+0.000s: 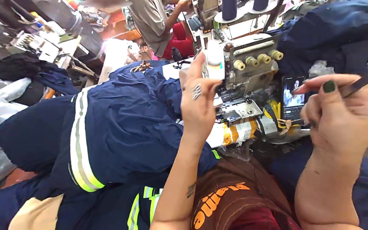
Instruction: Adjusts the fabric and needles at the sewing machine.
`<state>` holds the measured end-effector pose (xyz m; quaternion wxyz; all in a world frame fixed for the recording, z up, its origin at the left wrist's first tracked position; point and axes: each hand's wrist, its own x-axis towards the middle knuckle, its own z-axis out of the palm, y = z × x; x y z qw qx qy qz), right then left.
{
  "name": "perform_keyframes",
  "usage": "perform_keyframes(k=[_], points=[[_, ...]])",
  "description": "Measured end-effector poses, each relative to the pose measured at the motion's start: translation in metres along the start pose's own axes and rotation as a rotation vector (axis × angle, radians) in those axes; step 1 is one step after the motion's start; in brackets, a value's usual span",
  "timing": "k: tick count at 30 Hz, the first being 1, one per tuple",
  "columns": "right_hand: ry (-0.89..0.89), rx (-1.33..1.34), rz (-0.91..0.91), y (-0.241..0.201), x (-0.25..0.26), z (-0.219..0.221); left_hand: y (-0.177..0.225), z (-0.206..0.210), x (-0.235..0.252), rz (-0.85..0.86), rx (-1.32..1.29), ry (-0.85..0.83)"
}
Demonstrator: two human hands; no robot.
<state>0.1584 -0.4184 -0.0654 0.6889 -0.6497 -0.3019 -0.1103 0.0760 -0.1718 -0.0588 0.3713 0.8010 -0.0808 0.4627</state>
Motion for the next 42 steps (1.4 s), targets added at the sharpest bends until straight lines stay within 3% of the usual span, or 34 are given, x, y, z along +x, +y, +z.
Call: perform_keyframes(k=[4,7,12,18,21,26,33,36,38,42], points=[[-0.135,0.106,0.061,0.009,-0.027,0.0,0.006,0.033,0.005,0.03,-0.11,-0.127],[-0.185,0.12,0.142,0.019,-0.042,-0.005,0.0,0.033,-0.004,-0.034,-0.275,-0.158],[-0.375,0.196,0.191,0.041,-0.06,-0.009,-0.001,0.005,-0.044,-0.346,-0.509,-0.025],[-0.257,0.496,0.479,0.051,-0.067,0.016,0.002,0.021,-0.114,-0.84,-0.727,0.118],[-0.276,0.665,0.465,0.05,-0.064,0.018,0.019,-0.001,-0.11,-0.885,-0.796,0.109],[-0.238,0.668,0.346,0.044,-0.058,0.016,0.042,-0.059,-0.087,-0.557,-0.737,-0.123],[-0.229,0.453,0.22,0.044,-0.063,0.033,0.014,-0.054,-0.113,-0.813,-0.214,-0.483],[-0.217,0.473,0.299,0.049,-0.069,0.035,-0.002,-0.056,-0.118,-0.92,-0.045,-0.836],[-0.189,0.505,0.368,0.05,-0.071,0.039,-0.012,-0.046,-0.125,-0.961,-0.164,-1.015],[-0.201,0.49,0.414,0.05,-0.072,0.045,-0.015,-0.01,-0.151,-0.871,-0.766,-0.93]])
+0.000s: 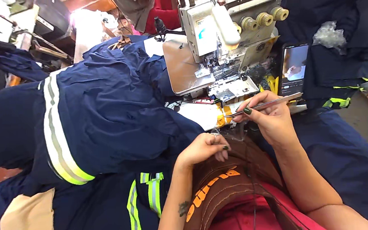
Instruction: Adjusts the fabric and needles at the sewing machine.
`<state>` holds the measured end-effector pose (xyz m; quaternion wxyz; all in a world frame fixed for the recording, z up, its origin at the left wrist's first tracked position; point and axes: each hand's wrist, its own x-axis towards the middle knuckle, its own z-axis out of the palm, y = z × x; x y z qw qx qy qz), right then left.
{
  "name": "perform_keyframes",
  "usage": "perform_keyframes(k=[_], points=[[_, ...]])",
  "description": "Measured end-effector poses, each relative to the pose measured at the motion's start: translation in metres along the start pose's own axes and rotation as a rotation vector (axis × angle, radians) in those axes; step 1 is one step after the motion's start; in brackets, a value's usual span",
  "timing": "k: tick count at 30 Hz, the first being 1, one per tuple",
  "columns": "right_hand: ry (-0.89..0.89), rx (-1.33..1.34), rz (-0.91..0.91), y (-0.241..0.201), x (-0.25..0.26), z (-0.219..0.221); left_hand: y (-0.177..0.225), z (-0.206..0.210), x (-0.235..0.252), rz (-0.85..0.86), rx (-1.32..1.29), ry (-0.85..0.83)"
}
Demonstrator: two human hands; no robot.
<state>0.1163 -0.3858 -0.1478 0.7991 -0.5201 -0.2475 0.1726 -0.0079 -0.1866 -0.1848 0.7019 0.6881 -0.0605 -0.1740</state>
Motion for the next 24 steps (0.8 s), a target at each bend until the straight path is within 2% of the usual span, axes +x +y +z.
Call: perform_keyframes(k=[3,5,9,13,16,20,22,24], points=[[-0.032,-0.021,-0.015,0.0,0.002,0.002,-0.003,0.0,0.009,0.029,0.049,-0.155],[-0.056,-0.032,-0.038,0.002,0.006,0.004,-0.005,-0.005,0.01,-0.109,0.154,-0.204],[-0.119,-0.183,-0.131,0.014,0.024,0.013,-0.016,-0.008,0.006,-0.433,0.354,-0.142],[-0.177,-0.337,-0.208,0.036,0.05,0.015,-0.018,-0.013,0.002,-0.51,0.42,-0.105],[-0.138,-0.481,-0.197,0.051,0.072,0.006,-0.017,-0.016,-0.001,-0.552,0.438,-0.09],[0.015,-0.804,-0.129,0.048,0.079,-0.007,-0.019,-0.017,-0.005,-0.607,0.449,-0.072],[0.06,-0.824,-0.092,0.045,0.077,-0.012,-0.022,-0.017,-0.006,-0.62,0.439,-0.079],[0.092,-0.707,-0.053,0.041,0.075,-0.014,-0.024,-0.017,-0.006,-0.62,0.431,-0.093]])
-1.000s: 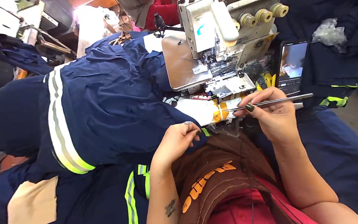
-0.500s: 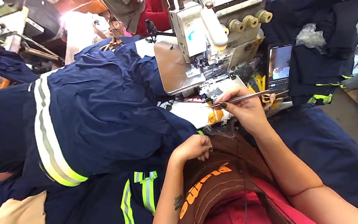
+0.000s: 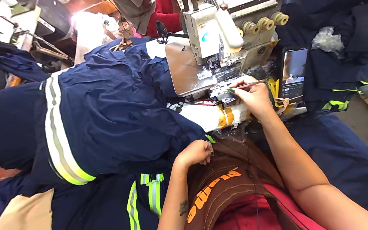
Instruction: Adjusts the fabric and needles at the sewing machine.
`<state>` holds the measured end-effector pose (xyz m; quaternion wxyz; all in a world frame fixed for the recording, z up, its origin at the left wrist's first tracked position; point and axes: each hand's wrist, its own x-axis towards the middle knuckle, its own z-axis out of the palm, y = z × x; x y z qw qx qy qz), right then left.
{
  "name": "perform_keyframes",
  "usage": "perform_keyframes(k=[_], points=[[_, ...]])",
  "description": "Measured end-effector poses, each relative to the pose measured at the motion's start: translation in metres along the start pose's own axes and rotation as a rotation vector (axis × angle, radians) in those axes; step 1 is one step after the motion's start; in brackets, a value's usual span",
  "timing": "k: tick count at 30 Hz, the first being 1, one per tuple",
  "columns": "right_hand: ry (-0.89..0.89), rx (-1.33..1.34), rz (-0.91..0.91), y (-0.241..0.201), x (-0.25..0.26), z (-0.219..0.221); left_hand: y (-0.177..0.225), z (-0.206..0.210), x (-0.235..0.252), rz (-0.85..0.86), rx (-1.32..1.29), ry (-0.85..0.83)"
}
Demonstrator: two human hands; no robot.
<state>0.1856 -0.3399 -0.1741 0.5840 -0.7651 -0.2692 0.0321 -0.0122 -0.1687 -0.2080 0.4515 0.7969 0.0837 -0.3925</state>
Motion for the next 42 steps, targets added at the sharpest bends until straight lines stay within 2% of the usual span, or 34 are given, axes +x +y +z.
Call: perform_keyframes(k=[3,4,6,9,12,15,19,26,32,42], points=[[0.044,0.213,-0.006,-0.005,-0.001,-0.004,0.001,0.0,-0.002,0.082,0.06,0.03],[0.064,0.277,-0.029,-0.007,-0.002,-0.006,0.002,-0.001,-0.004,0.153,0.094,0.083],[0.089,0.417,-0.068,-0.012,-0.003,-0.01,0.003,-0.002,-0.01,0.382,0.101,0.291],[0.084,0.629,-0.105,-0.025,-0.011,-0.014,0.018,-0.006,-0.009,0.674,-0.171,0.635],[0.018,0.717,-0.196,-0.038,-0.024,-0.013,0.05,-0.018,-0.004,0.701,-0.534,0.858],[0.031,0.756,-0.218,-0.048,-0.033,-0.008,0.073,-0.029,0.003,0.778,-0.859,0.833],[0.043,0.729,-0.173,-0.053,-0.043,-0.008,0.089,-0.028,0.007,0.767,-0.958,0.849],[-0.059,0.446,0.034,-0.047,-0.043,0.005,0.085,-0.017,0.007,0.732,-0.767,0.966],[-0.07,0.482,0.083,-0.046,-0.038,0.016,0.084,-0.014,0.004,0.716,-0.663,1.005],[-0.001,0.497,0.073,-0.045,-0.039,0.021,0.078,-0.01,0.007,0.683,-0.652,0.943]])
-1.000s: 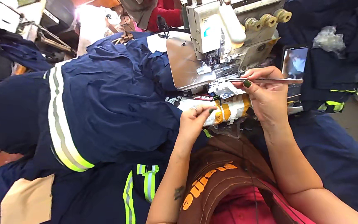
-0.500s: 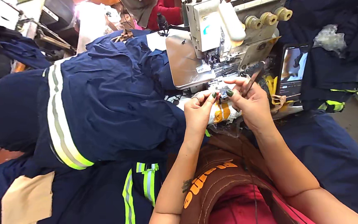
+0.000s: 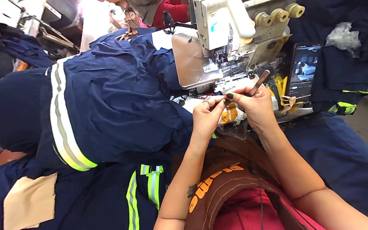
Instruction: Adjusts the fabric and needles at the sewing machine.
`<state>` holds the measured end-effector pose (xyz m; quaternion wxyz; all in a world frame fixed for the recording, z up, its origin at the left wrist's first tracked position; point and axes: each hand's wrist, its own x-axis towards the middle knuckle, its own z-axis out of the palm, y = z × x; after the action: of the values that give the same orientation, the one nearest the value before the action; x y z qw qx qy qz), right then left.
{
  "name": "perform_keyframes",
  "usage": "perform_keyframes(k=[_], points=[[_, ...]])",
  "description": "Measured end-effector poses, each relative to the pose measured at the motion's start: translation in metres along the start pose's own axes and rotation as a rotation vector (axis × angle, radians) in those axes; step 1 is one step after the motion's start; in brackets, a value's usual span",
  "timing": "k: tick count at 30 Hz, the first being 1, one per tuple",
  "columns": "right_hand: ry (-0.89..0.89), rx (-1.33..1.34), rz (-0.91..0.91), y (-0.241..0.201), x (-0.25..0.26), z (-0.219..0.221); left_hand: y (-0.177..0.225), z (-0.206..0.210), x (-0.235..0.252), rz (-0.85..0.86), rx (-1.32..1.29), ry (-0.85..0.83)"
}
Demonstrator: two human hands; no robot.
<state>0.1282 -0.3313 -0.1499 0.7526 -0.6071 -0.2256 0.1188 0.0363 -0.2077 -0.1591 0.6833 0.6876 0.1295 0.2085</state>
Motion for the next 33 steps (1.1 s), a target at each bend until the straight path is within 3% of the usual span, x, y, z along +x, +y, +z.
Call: perform_keyframes(k=[7,12,17,23,27,33], points=[[-0.099,-0.064,0.016,-0.005,-0.001,-0.007,-0.004,0.0,0.002,-0.011,-0.147,-0.017],[-0.188,-0.156,0.013,-0.013,-0.003,-0.024,-0.008,-0.003,0.004,-0.053,-0.283,0.061],[-0.23,0.064,0.09,-0.021,-0.016,-0.026,-0.008,-0.001,0.004,-0.072,-0.377,0.08],[-0.168,-0.032,-0.034,-0.016,-0.022,-0.024,-0.006,0.001,0.003,-0.087,-0.421,0.065],[-0.099,0.002,-0.013,-0.018,-0.025,-0.021,-0.007,0.0,0.003,-0.085,-0.438,0.061],[-0.024,0.032,-0.149,-0.018,-0.026,-0.023,-0.003,0.004,0.002,-0.105,-0.506,0.082]])
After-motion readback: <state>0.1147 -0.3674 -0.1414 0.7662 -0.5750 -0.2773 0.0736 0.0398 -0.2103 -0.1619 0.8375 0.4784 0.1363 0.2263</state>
